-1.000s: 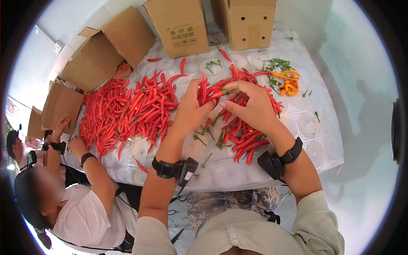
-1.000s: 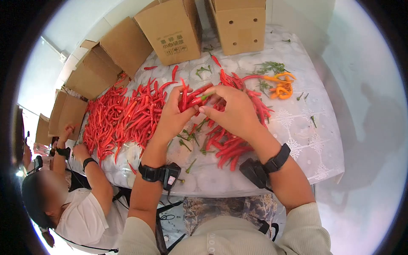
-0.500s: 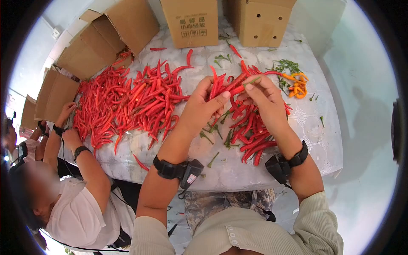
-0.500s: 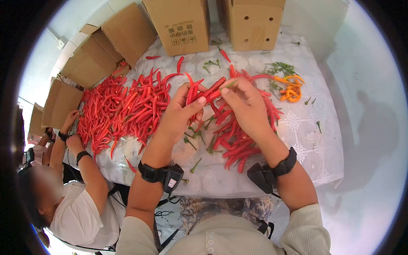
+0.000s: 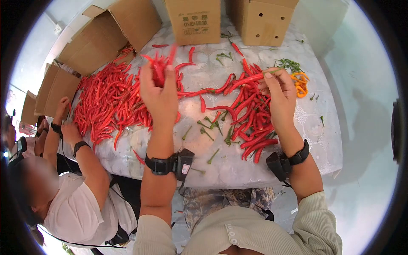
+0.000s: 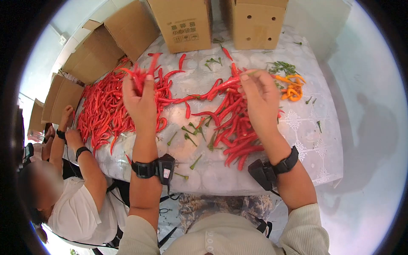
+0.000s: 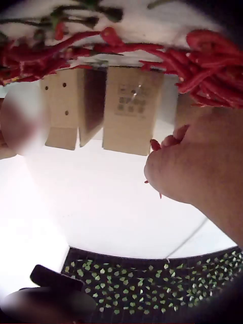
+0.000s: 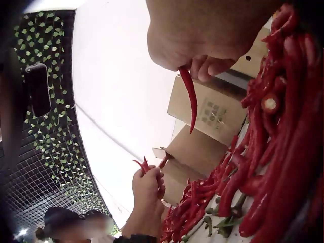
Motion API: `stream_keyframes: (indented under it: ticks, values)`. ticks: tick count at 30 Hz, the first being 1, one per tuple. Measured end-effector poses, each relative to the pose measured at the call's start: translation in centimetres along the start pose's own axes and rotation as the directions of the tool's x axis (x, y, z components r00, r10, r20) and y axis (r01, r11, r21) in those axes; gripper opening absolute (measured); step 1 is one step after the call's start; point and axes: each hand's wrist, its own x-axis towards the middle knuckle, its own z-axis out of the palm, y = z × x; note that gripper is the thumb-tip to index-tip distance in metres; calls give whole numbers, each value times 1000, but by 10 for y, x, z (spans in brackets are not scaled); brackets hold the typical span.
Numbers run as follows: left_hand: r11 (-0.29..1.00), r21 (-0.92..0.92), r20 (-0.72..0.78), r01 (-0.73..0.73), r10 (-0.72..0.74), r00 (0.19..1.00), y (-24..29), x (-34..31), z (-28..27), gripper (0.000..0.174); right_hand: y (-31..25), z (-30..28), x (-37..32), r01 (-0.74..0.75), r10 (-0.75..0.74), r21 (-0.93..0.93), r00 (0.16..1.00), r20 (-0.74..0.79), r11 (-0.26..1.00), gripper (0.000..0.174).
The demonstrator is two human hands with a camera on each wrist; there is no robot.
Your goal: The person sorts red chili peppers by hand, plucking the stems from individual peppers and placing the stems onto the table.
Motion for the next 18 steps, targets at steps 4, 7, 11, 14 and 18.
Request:
stream_keyframes:
  ticks: [4, 7, 11, 14, 18]
  values:
    - [760, 647, -125, -67, 193, 973, -22, 20, -32, 51, 6, -2, 1, 59, -60, 17, 998, 33, 998, 10]
    - [628, 770, -120, 116, -36, 992, -22, 21, -45, 58, 5, -1, 0, 50, -50, 20, 998, 34, 999, 8]
    - [837, 525, 31, -152, 160, 987, -13, 24, -40, 52, 6, -1, -1, 28, -27, -8, 994, 108, 1000, 9]
    - [967, 180, 185, -181, 148, 972, 14, 16, -19, 40, -1, 2, -5, -22, 36, -65, 975, 220, 998, 10]
    - [604, -522, 709, 602, -84, 700, 48, -25, 17, 22, -6, 10, -11, -13, 12, 2, 940, 341, 1000, 9]
